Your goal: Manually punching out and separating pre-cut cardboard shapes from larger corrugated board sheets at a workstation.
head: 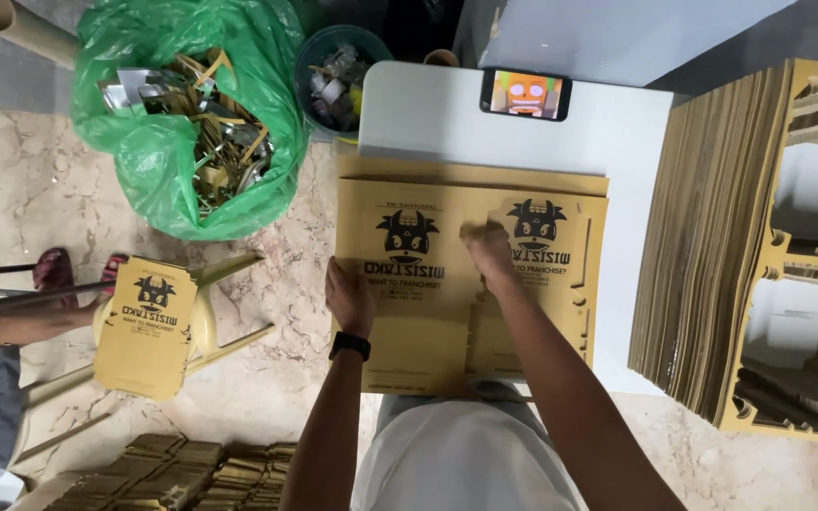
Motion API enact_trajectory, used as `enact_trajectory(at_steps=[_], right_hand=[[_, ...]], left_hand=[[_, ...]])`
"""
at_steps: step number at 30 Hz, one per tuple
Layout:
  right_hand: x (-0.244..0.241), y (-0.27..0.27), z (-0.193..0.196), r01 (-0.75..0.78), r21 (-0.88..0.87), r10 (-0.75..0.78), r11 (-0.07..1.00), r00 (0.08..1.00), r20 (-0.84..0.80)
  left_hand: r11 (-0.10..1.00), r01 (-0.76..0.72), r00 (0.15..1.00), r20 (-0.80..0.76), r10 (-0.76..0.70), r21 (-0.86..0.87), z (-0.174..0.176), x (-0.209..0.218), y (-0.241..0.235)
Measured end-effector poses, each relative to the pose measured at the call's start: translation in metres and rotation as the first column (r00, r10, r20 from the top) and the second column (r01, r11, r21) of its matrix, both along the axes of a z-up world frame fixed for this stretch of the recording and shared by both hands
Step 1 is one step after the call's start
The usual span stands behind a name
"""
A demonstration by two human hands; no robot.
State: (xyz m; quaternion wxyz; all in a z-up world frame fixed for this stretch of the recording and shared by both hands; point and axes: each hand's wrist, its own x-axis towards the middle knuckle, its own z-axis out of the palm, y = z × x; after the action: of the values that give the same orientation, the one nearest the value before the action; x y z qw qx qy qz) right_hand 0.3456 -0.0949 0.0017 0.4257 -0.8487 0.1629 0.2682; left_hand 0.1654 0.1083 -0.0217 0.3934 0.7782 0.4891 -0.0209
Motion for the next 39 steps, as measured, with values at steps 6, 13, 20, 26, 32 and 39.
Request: enact_trajectory(at_steps=[6,13,20,26,32,39], right_hand=[[0.004,-0.013,0.007,-0.095,0.156,0.104,0.983,0.993,-0.057],[0.006,-0.018,0.028,-0.110,0.076,0.116,0.991,0.990,-0.079],[0.015,-0.024,0.020,-0.233,-0.005,0.232,0.972,0.969,-0.088],[0.014,-0.022,0.017,-0.217,-0.004,0.217,0.976,0.976,-0.028],[0.012,-0.022,0.005,-0.317,-0.078,0.319,0.945,0.948,0.016],[0.012,-0.029,-0.041,-0.303,-0.090,0.309,0.949,0.949,0.057]], left_hand=[[0.997,-0.069,0.997,-0.019,0.069,0.042,0.021,0.008,-0.013],[0.977,-0.003,0.989,-0.144,0.034,0.212,0.049,0.034,-0.028],[0.948,0.313,0.944,-0.124,-0.304,0.052,0.112,0.118,-0.086],[0.954,0.265,0.909,-0.294,-0.295,-0.137,0.102,0.133,-0.089],[0.954,0.249,0.892,-0.344,-0.294,-0.169,0.109,0.141,-0.086],[0.950,0.241,0.888,-0.351,-0.298,-0.198,0.118,0.147,-0.084]])
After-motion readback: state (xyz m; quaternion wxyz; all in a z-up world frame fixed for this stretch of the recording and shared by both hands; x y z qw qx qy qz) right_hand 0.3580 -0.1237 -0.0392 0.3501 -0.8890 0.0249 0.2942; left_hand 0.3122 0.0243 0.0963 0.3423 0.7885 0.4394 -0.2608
